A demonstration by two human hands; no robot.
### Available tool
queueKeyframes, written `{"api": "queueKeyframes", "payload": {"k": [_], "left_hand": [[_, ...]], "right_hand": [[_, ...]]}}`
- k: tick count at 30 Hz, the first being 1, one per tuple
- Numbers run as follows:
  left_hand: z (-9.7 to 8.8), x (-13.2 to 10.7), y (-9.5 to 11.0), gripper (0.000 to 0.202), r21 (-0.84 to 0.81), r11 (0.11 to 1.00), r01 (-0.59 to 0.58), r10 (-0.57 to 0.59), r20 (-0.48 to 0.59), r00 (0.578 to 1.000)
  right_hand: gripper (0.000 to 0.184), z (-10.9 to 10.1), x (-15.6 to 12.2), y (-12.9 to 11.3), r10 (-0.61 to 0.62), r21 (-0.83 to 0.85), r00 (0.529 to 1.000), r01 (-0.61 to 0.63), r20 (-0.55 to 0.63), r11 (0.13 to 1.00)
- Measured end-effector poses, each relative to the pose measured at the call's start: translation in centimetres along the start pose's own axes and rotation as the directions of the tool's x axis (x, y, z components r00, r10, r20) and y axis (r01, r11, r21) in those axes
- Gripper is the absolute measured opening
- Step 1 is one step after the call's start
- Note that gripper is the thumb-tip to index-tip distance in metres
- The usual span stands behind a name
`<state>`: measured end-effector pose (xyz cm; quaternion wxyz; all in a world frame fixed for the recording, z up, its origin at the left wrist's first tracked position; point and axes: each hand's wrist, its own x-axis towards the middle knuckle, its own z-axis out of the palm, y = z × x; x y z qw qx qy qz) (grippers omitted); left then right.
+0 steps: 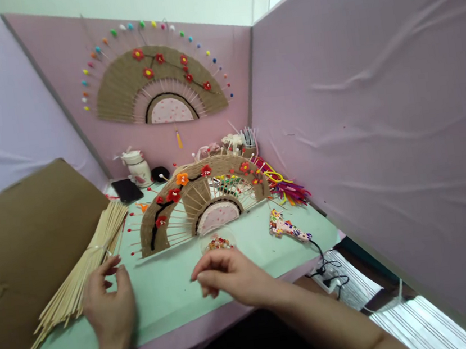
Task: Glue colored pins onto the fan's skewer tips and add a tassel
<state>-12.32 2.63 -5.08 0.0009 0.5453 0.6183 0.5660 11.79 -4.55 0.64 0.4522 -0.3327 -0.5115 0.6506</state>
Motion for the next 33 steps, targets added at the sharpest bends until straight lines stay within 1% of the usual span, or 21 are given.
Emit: {"api": "queueKeyframes", "payload": {"k": [1,2,3,4,5,6,7,8,9,10,11,12,13,14,15,18,20,23,28,31,33], "left_hand": [[0.1,-0.9,0.9,0.022,-0.057,0.996,0.066,-0.065,0.015,0.998],[0.2,-1.7,1.8,0.021,-0.147,0.976,0.159,-0.152,0.062,0.986],[0.4,-2.6,2.7,0.019,-0.266,0.923,0.279,-0.248,0.146,0.958],[0.7,-3.5,3.6,0.016,-0.364,0.835,0.413,-0.337,0.255,0.906],[1.1,-4.2,4.4,0.015,-0.42,0.729,0.54,-0.408,0.368,0.836],[1.5,-4.7,5.2,0.018,-0.456,0.599,0.659,-0.46,0.478,0.749],[2.0,-5.1,6.0,0.022,-0.468,0.452,0.759,-0.488,0.583,0.65],[2.5,-5.3,6.7,0.025,-0.454,0.315,0.834,-0.503,0.665,0.552],[3.1,-5.3,7.3,0.027,-0.437,0.194,0.878,-0.516,0.716,0.47],[3.7,-5.2,7.8,0.03,-0.429,0.092,0.899,-0.535,0.74,0.408],[4.2,-4.9,8.3,0.032,-0.426,0.007,0.905,-0.566,0.744,0.355],[4.8,-4.5,8.6,0.035,-0.425,-0.064,0.903,-0.598,0.74,0.307],[5.3,-4.1,8.8,0.037,-0.425,-0.124,0.897,-0.62,0.739,0.264],[5.7,-3.7,8.9,0.039,-0.419,-0.174,0.891,-0.628,0.745,0.227],[6.1,-3.3,9.0,0.041,-0.41,-0.212,0.887,-0.625,0.755,0.2],[6.8,-2.6,8.6,0.042,-0.387,-0.263,0.884,-0.602,0.782,0.163],[7.0,-2.3,8.1,0.044,-0.373,-0.275,0.886,-0.593,0.792,0.149],[7.4,-2.1,7.6,0.046,-0.355,-0.287,0.89,-0.573,0.808,0.138],[7.9,-2.1,7.2,0.043,-0.36,-0.296,0.885,-0.557,0.817,0.147],[8.0,-2.2,7.1,0.039,-0.385,-0.286,0.878,-0.564,0.808,0.17],[7.9,-2.2,7.1,0.035,-0.403,-0.273,0.874,-0.579,0.794,0.185]], "right_hand": [[0.034,-1.3,-0.6,-0.8,-0.002,-0.044,1.0,0.002,-0.01,0.999],[0.035,-2.8,-1.1,-1.5,-0.019,-0.107,0.999,0.015,-0.03,0.994],[0.035,-4.6,-1.5,-2.1,-0.061,-0.164,0.994,0.046,-0.087,0.985],[0.034,-6.5,-1.7,-2.7,-0.11,-0.219,0.983,0.077,-0.144,0.973],[0.033,-8.6,-1.6,-3.2,-0.173,-0.267,0.963,0.114,-0.208,0.957],[0.031,-10.8,-1.3,-3.7,-0.235,-0.32,0.929,0.138,-0.287,0.937],[0.029,-13.1,-0.9,-4.1,-0.278,-0.377,0.89,0.133,-0.361,0.917],[0.028,-15.3,-0.2,-4.6,-0.326,-0.418,0.832,0.126,-0.45,0.899],[0.028,-17.3,0.5,-5.1,-0.359,-0.453,0.776,0.106,-0.519,0.885],[0.029,-19.2,1.3,-5.5,-0.396,-0.501,0.71,0.07,-0.582,0.862],[0.032,-20.8,2.1,-6.0,-0.428,-0.552,0.663,0.026,-0.614,0.833],[0.037,-22.0,2.9,-6.4,-0.439,-0.567,0.643,0.01,-0.627,0.824],[0.043,-23.0,3.6,-6.7,-0.443,-0.576,0.638,-0.001,-0.63,0.818],[0.049,-23.8,4.2,-7.0,-0.444,-0.584,0.644,-0.007,-0.623,0.811],[0.055,-24.3,4.7,-7.2,-0.437,-0.592,0.666,-0.008,-0.605,0.806],[0.073,-25.5,5.9,-7.4,-0.386,-0.617,0.774,-0.008,-0.502,0.787],[0.084,-26.3,6.6,-7.5,-0.322,-0.595,0.85,0.013,-0.416,0.804],[0.089,-27.3,7.7,-7.7,-0.256,-0.528,0.915,0.056,-0.313,0.847],[0.073,-27.5,8.6,-8.3,-0.249,-0.498,0.94,0.106,-0.231,0.861],[0.064,-27.0,8.4,-8.6,-0.264,-0.493,0.941,0.13,-0.212,0.86],[0.063,-26.6,8.2,-8.8,-0.276,-0.484,0.938,0.146,-0.21,0.863]]}}
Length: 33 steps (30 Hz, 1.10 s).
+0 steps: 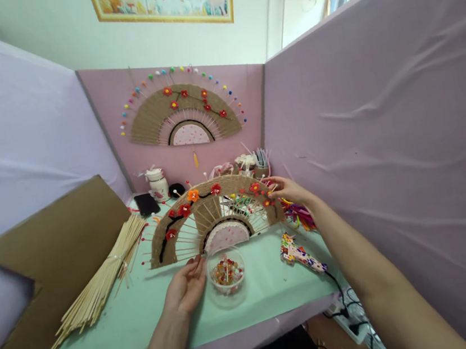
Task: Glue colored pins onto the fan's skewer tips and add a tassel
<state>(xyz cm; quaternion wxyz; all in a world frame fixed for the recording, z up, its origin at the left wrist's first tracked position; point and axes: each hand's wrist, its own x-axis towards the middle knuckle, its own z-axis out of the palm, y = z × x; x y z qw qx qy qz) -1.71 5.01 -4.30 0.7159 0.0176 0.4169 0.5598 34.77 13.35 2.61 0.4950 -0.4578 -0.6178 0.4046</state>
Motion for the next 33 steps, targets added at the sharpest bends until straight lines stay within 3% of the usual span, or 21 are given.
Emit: {"api": "queueKeyframes", "payload": {"k": [3,6,8,10,12,13,17,20,24,28,33], "left_hand": [[0.2,-0.3,0.3,0.034,0.018,0.997,-0.074,0.074,0.006,0.997],[0.9,-0.9,0.8,0.043,0.059,0.975,-0.213,0.207,0.097,0.973],[1.8,-1.0,1.0,0.054,0.063,0.942,-0.329,0.311,0.206,0.928],[3.1,-0.9,1.2,0.06,0.03,0.894,-0.447,0.413,0.33,0.849],[4.6,-0.5,1.5,0.058,-0.029,0.853,-0.521,0.486,0.409,0.772],[5.4,-0.1,1.6,0.055,-0.052,0.847,-0.53,0.501,0.416,0.759],[7.8,1.3,2.2,0.035,-0.121,0.864,-0.489,0.495,0.383,0.78],[8.6,1.9,2.6,0.032,-0.106,0.909,-0.403,0.409,0.411,0.815],[8.8,2.0,3.0,0.037,-0.068,0.945,-0.319,0.317,0.423,0.849],[8.6,2.4,3.7,0.035,-0.119,0.935,-0.335,0.354,0.394,0.848],[7.9,3.1,4.9,0.033,-0.175,0.929,-0.326,0.37,0.393,0.842]], "right_hand": [[0.064,0.1,-0.3,-0.8,-0.013,0.028,1.0,0.014,-0.026,1.0],[0.059,0.4,-0.1,-2.0,-0.035,0.064,0.996,0.04,-0.085,0.997],[0.056,0.7,0.1,-3.0,-0.051,0.095,0.991,0.063,-0.122,0.993],[0.055,1.1,0.3,-4.0,-0.065,0.128,0.986,0.085,-0.154,0.988],[0.056,1.4,0.5,-5.2,-0.081,0.15,0.98,0.109,-0.18,0.983],[0.055,1.5,0.5,-5.7,-0.091,0.151,0.978,0.12,-0.188,0.981],[0.054,1.6,0.3,-8.0,-0.122,0.128,0.97,0.151,-0.209,0.98],[0.056,1.4,0.1,-9.1,-0.114,0.097,0.969,0.138,-0.22,0.986],[0.06,1.3,-0.1,-9.6,-0.084,0.046,0.974,0.095,-0.212,0.994],[0.062,1.4,-0.6,-9.3,-0.111,0.037,0.975,0.12,-0.194,0.992],[0.047,0.7,-2.7,-8.3,-0.125,0.115,0.945,0.166,-0.301,0.979]]}}
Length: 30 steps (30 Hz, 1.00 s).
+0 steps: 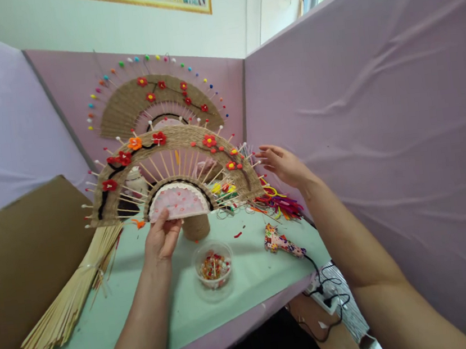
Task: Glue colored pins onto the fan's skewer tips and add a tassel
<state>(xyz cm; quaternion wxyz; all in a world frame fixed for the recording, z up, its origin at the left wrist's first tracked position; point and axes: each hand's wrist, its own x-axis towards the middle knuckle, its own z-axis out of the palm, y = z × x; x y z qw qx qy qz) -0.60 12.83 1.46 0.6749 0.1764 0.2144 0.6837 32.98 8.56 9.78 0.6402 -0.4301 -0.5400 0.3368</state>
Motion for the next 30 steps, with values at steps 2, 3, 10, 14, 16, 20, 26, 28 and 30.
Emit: {"api": "queueKeyframes", "payload": {"k": [2,3,10,14,16,20,26,28,30], "left_hand": [[-0.3,0.1,0.4,0.036,-0.021,1.0,-0.016,0.016,-0.009,1.0],[-0.3,0.1,0.6,0.038,-0.028,0.999,-0.022,0.022,-0.013,1.0],[-0.9,0.1,0.8,0.044,-0.051,0.998,-0.037,0.036,-0.012,0.999],[-1.4,0.2,0.7,0.04,-0.05,0.998,-0.042,0.042,0.001,0.999],[-1.6,0.2,0.6,0.038,-0.047,0.998,-0.046,0.046,-0.004,0.999],[-1.9,0.3,0.5,0.039,-0.041,0.998,-0.048,0.047,-0.014,0.999],[-2.0,0.3,0.3,0.041,-0.025,0.999,-0.04,0.04,-0.005,0.999],[-2.0,0.3,0.3,0.04,-0.026,0.999,-0.036,0.036,-0.003,0.999],[-2.0,0.4,0.3,0.039,-0.035,0.999,-0.03,0.03,-0.012,0.999]], "right_hand": [[0.047,-0.8,-1.1,0.6,0.027,0.012,0.999,-0.027,-0.02,1.0],[0.048,-1.1,-1.7,1.0,0.044,0.011,0.999,-0.044,-0.011,0.999],[0.046,-0.7,-5.9,4.4,0.135,0.003,0.989,-0.136,0.051,0.991],[0.042,1.0,-7.6,5.5,0.208,0.089,0.978,-0.206,-0.004,0.974],[0.041,1.9,-8.0,5.9,0.249,0.168,0.966,-0.234,-0.071,0.958],[0.039,3.2,-8.0,6.8,0.268,0.263,0.951,-0.221,-0.157,0.939],[0.037,3.6,-7.7,7.2,0.25,0.319,0.94,-0.17,-0.23,0.932],[0.037,3.6,-7.7,7.3,0.248,0.329,0.937,-0.16,-0.246,0.931],[0.038,3.6,-7.7,7.4,0.246,0.336,0.934,-0.152,-0.258,0.93]]}}
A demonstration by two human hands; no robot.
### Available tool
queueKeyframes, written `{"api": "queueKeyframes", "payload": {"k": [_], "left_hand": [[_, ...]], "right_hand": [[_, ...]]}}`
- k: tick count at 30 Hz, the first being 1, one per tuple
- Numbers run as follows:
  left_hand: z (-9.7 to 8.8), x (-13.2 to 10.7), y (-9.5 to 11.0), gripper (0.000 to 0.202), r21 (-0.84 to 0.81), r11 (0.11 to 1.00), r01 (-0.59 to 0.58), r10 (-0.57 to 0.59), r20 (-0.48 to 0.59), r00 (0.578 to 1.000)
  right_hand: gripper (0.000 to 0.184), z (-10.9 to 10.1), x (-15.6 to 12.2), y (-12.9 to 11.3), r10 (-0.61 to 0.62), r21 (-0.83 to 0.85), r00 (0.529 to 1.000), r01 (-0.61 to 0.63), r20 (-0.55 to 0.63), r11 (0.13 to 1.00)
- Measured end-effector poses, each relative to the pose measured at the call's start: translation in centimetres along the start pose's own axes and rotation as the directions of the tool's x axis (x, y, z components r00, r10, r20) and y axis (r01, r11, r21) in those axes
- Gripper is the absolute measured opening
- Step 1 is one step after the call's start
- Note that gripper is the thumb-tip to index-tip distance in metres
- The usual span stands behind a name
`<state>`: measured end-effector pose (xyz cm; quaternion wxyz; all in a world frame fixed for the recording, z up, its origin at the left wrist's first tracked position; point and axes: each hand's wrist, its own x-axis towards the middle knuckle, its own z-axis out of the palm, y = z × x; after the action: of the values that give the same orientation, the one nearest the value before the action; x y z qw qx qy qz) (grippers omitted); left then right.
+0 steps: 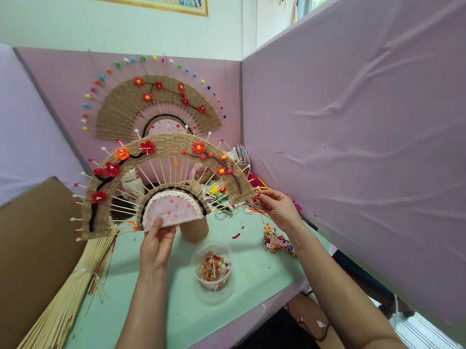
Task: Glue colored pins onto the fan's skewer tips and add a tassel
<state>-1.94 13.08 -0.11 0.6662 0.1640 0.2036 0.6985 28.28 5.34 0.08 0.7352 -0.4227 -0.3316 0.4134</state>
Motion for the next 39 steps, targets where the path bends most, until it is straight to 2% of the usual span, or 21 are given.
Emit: {"api": "queueKeyframes", "payload": {"k": [7,12,15,18,22,26,30,32,35,37,39], "left_hand": [[-0.3,0.3,-0.1,0.043,-0.055,0.998,0.01,-0.01,-0.004,1.0],[-0.2,0.2,-0.1,0.045,-0.085,0.996,0.01,-0.01,0.003,1.0],[-0.1,0.1,0.0,0.042,-0.085,0.996,0.011,-0.012,-0.009,1.0],[0.3,0.0,0.2,0.039,-0.084,0.996,-0.002,0.001,-0.008,1.0],[1.4,0.0,1.0,0.037,-0.095,0.995,-0.033,0.034,0.011,0.999],[3.5,0.1,1.9,0.033,-0.085,0.995,-0.061,0.065,0.049,0.997],[6.0,0.0,2.7,0.031,-0.083,0.994,-0.067,0.074,0.088,0.993],[7.2,-0.1,3.1,0.033,-0.09,0.994,-0.064,0.072,0.094,0.993],[8.4,-0.4,3.6,0.036,-0.097,0.993,-0.067,0.077,0.11,0.991],[8.7,-0.5,3.9,0.039,-0.108,0.99,-0.085,0.098,0.124,0.987],[8.7,-0.5,4.2,0.041,-0.117,0.988,-0.104,0.119,0.13,0.984]], "right_hand": [[0.04,0.3,-0.2,-0.1,-0.005,0.029,1.0,0.005,-0.012,1.0],[0.048,0.4,-1.4,0.3,0.038,0.044,0.999,-0.037,-0.02,0.998],[0.047,0.1,-2.2,1.0,0.039,-0.044,0.997,-0.042,-0.07,0.998],[0.041,-0.1,-3.1,1.2,0.016,-0.107,0.999,-0.021,-0.048,0.994],[0.043,-0.1,-3.6,0.5,-0.096,-0.236,0.995,0.093,-0.004,0.967],[0.046,1.2,-1.8,-0.3,-0.254,-0.218,0.965,0.235,-0.065,0.947],[0.075,3.6,1.9,-1.6,-0.332,-0.149,0.94,0.319,-0.072,0.936],[0.081,4.8,3.3,-2.7,-0.366,-0.127,0.93,0.358,-0.046,0.925],[0.066,6.2,3.8,-4.2,-0.367,-0.123,0.928,0.372,0.064,0.92],[0.05,6.5,3.0,-4.8,-0.316,-0.151,0.935,0.339,0.159,0.929],[0.045,6.4,1.4,-5.3,-0.272,-0.192,0.938,0.314,0.216,0.93]]}}
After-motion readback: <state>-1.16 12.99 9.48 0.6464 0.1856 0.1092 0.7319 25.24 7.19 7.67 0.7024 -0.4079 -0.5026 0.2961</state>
